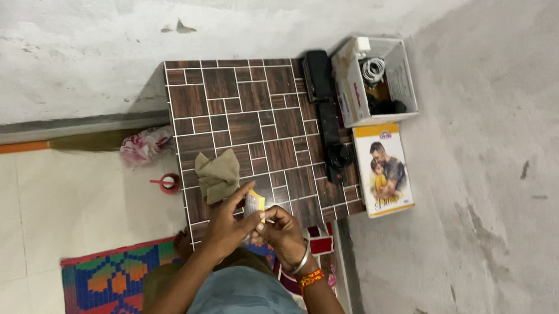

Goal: The person coils a black power cable and places it on a tiled table. They then pick up a small yellow packet, place it into a white box, and arrange a white power adapter and a black smartphone inside the same box.

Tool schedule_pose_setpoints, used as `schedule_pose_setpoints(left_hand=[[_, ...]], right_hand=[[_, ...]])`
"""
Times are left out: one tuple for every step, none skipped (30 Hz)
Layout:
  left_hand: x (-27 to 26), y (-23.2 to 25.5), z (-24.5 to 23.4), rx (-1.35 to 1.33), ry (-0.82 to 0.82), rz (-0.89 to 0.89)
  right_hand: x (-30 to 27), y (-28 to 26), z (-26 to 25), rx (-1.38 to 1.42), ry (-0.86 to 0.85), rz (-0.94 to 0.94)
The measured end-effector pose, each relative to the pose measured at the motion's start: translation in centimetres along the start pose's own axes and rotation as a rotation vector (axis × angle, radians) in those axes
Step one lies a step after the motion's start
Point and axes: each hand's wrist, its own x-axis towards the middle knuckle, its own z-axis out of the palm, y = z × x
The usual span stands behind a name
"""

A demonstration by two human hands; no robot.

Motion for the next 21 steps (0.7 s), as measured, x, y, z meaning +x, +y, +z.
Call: schedule_pose_setpoints(left_hand=[[-0.5, 0.1, -0.1, 0.051, -0.010, 0.056], [-1.1, 0.1, -0.2, 0.101, -0.020, 0.112], [-1.6, 0.1, -0.2, 0.147, -0.032, 0.166], [-2.0, 0.1, -0.3, 0.117, -0.081, 0.139], [-2.2, 0.1, -0.3, 0.086, -0.126, 0.115], [-2.5, 0.1, -0.3, 0.056, -0.171, 0.091], [-2.7, 0.1, -0.3, 0.025, -0.200, 0.077], [-2.9, 0.1, -0.1, -0.005, -0.229, 0.063], [-3.2, 0.1, -0.1, -0.035, -0.251, 0.048], [-3.5, 0.0, 0.1, -0.091, -0.260, 0.036], [-3.6, 0.0, 0.3, -0.145, -0.266, 0.026], [-3.7, 0.0, 0.5, -0.200, -0.273, 0.016], [-3.9, -0.1, 0.6, -0.213, -0.265, 0.015], [-4.2, -0.1, 0.7, -0.227, -0.258, 0.015], [-4.3, 0.0, 1.0, -0.242, -0.251, 0.018], [-4.3, 0.1, 1.2, -0.253, -0.245, 0.001], [-4.3, 0.2, 1.4, -0.265, -0.237, -0.018], [-4.3, 0.3, 1.8, -0.277, -0.229, -0.036], [-4.4, 0.4, 2.2, -0.240, -0.204, -0.040], [-4.4, 0.5, 2.8, -0.202, -0.178, -0.044], [-4.6, 0.5, 3.6, -0.166, -0.158, -0.053]], right_hand=[[-0.7, 0.2, 0.1, 0.020, 0.000, -0.006], [-1.4, 0.4, 0.2, 0.040, 0.000, -0.012], [-2.2, 0.5, 0.3, 0.059, 0.003, -0.015], [-2.9, 0.7, 0.5, 0.078, 0.008, -0.011], [-3.5, 0.7, 0.5, 0.095, 0.009, -0.008], [-4.1, 0.7, 0.6, 0.111, 0.010, -0.005], [-4.5, 0.6, 0.7, 0.111, -0.003, -0.015], [-5.0, 0.5, 0.7, 0.112, -0.015, -0.025], [-5.3, 0.4, 0.9, 0.113, -0.034, -0.031], [-5.4, 0.2, 1.0, 0.132, -0.056, -0.049], [-5.4, 0.1, 1.1, 0.152, -0.082, -0.068], [-5.4, 0.0, 1.2, 0.173, -0.108, -0.086], [-5.5, -0.2, 1.3, 0.148, -0.103, -0.084], [-5.7, -0.3, 1.3, 0.122, -0.099, -0.082], [-5.8, -0.5, 1.1, 0.094, -0.095, -0.082], [-5.8, -0.8, 0.9, 0.093, -0.108, -0.099], [-5.9, -1.1, 0.6, 0.092, -0.123, -0.116], [-5.9, -1.4, 0.2, 0.092, -0.137, -0.132], [-6.2, -1.7, -0.3, 0.103, -0.147, -0.152], [-6.5, -2.2, -1.0, 0.115, -0.156, -0.172], [-7.0, -2.4, -1.8, 0.127, -0.159, -0.190]])
